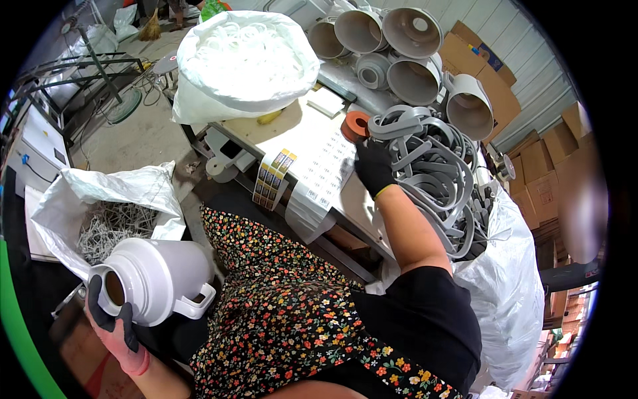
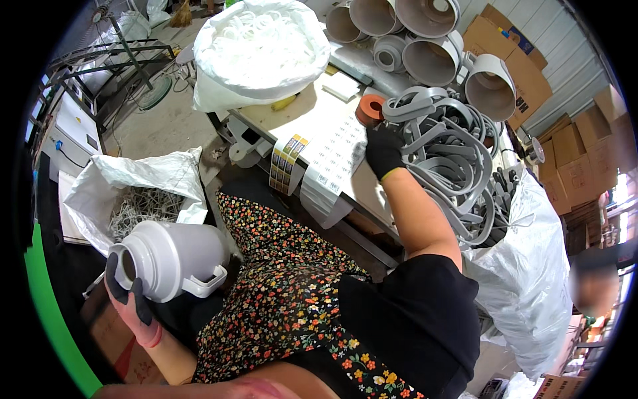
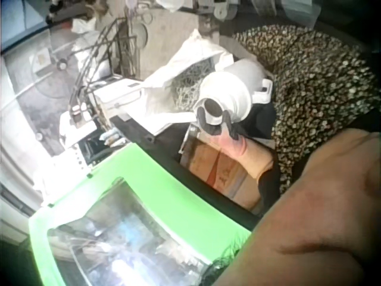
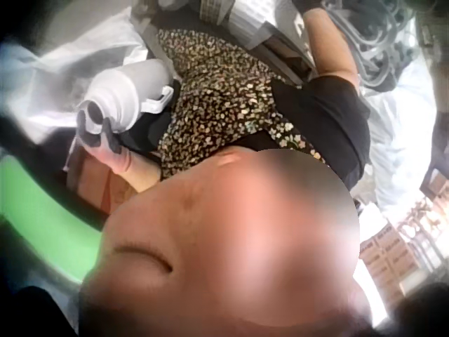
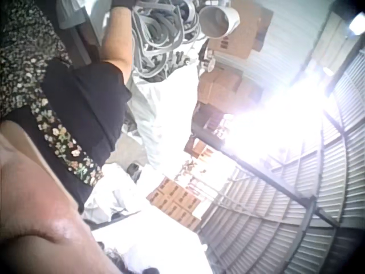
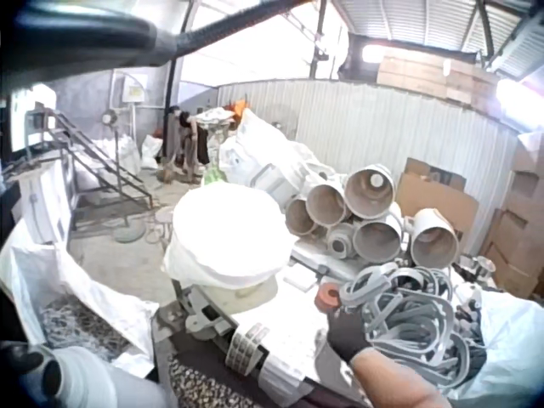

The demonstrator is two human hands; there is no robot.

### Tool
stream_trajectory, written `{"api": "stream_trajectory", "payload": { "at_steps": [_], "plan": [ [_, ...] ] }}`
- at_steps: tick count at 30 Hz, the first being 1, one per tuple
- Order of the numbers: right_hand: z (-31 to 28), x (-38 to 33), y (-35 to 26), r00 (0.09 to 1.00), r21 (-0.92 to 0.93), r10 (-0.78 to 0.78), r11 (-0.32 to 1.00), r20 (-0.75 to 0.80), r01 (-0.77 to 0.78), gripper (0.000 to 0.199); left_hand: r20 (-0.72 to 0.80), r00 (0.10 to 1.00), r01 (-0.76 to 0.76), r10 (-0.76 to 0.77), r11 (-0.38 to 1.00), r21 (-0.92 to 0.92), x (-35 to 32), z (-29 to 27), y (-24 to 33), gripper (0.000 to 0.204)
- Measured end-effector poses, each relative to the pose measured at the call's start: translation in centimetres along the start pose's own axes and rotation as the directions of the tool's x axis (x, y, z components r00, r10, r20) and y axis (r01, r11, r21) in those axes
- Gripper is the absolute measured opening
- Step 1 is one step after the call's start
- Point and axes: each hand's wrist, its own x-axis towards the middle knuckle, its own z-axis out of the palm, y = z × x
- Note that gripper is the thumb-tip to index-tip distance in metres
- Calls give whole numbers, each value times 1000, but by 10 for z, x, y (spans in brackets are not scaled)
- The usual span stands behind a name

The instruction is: The person repeatedly picks up white plastic containers, applies a label to the side, and places them into a cardboard box. The person handles the containers one at a time, rotating them to align the label before moving them to the box.

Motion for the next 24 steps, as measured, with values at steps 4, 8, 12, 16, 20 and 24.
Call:
{"api": "stream_trajectory", "payload": {
  "at_steps": [4, 8, 12, 16, 20, 24],
  "plan": [
    [-7, -10, 18, 989, -30, 116, 993, 96, -114, 37, 29, 999, 14, -14, 1000, -20, -1, 7, 0, 61],
    [-72, 17, 36, 971, 459, 93, 889, -219, 18, 38, 109, 993, -53, 49, 998, 29, -6, -5, -7, 69],
    [-134, 28, -21, 963, 798, 98, 584, -251, 149, 40, 119, 991, -49, 52, 998, -26, -14, 15, 7, 95],
    [-190, -6, -167, 790, 724, -210, 317, -576, 612, 55, 235, 971, 36, -34, 999, -2, -17, 44, 26, 113],
    [-221, -40, -251, 446, 578, -432, -247, -784, 777, 54, 369, 929, -105, 33, 979, 175, -8, 47, 51, 105],
    [-231, -17, -258, 226, 430, -494, -351, -839, 832, 41, 429, 887, -297, 172, 923, 243, -22, 18, 51, 82]
  ]
}}
